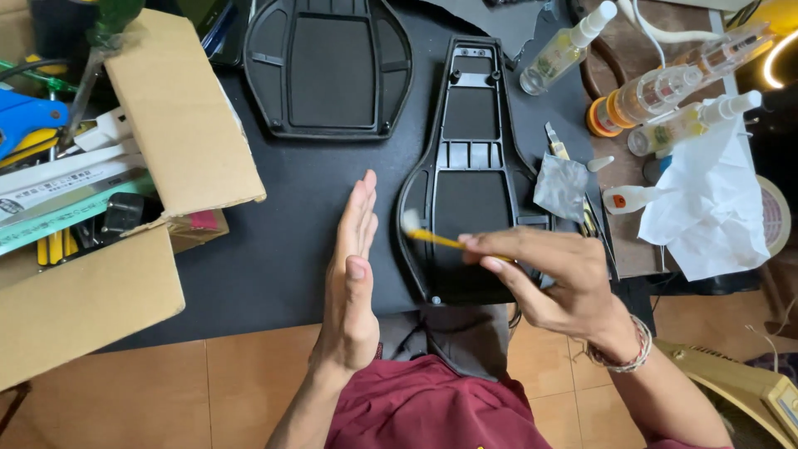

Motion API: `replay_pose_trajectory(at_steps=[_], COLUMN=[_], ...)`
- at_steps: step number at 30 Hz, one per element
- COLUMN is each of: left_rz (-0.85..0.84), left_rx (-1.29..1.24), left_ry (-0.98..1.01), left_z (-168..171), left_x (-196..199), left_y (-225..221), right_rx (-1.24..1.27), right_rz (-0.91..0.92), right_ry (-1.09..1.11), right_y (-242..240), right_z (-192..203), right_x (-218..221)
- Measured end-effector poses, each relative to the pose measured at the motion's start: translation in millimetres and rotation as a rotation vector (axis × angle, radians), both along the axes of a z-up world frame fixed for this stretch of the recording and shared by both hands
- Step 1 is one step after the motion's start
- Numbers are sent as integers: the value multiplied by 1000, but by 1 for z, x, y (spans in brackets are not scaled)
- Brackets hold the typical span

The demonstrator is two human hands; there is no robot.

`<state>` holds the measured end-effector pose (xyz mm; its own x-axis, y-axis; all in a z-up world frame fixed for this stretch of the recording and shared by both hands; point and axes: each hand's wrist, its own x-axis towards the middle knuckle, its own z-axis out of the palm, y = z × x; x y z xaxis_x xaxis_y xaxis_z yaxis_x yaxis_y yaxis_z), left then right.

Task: Trimming and sanding the edges of a plastic casing, then cleaning it with a brush and applying a liquid treatment.

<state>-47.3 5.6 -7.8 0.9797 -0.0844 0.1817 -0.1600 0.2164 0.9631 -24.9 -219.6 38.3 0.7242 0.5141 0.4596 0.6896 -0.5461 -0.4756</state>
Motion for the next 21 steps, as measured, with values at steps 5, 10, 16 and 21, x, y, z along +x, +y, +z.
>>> replay_pose_trajectory(at_steps=[5, 10, 16, 21], left_rz=[-32, -64, -53, -68], left_rx=[-65, -140, -123, -173], left_ry=[40, 85, 81, 100], left_z=[-4, -5, -6, -5], left_x=[0, 1, 3, 5], left_y=[3, -2, -3, -4], right_rx=[362, 315, 478, 353], right_rz=[-297, -206, -273, -339], right_ry=[133, 173, 179, 155], right_y=[2, 12, 6, 9], right_z=[4, -11, -14, -24], right_x=[-12, -7, 1, 5])
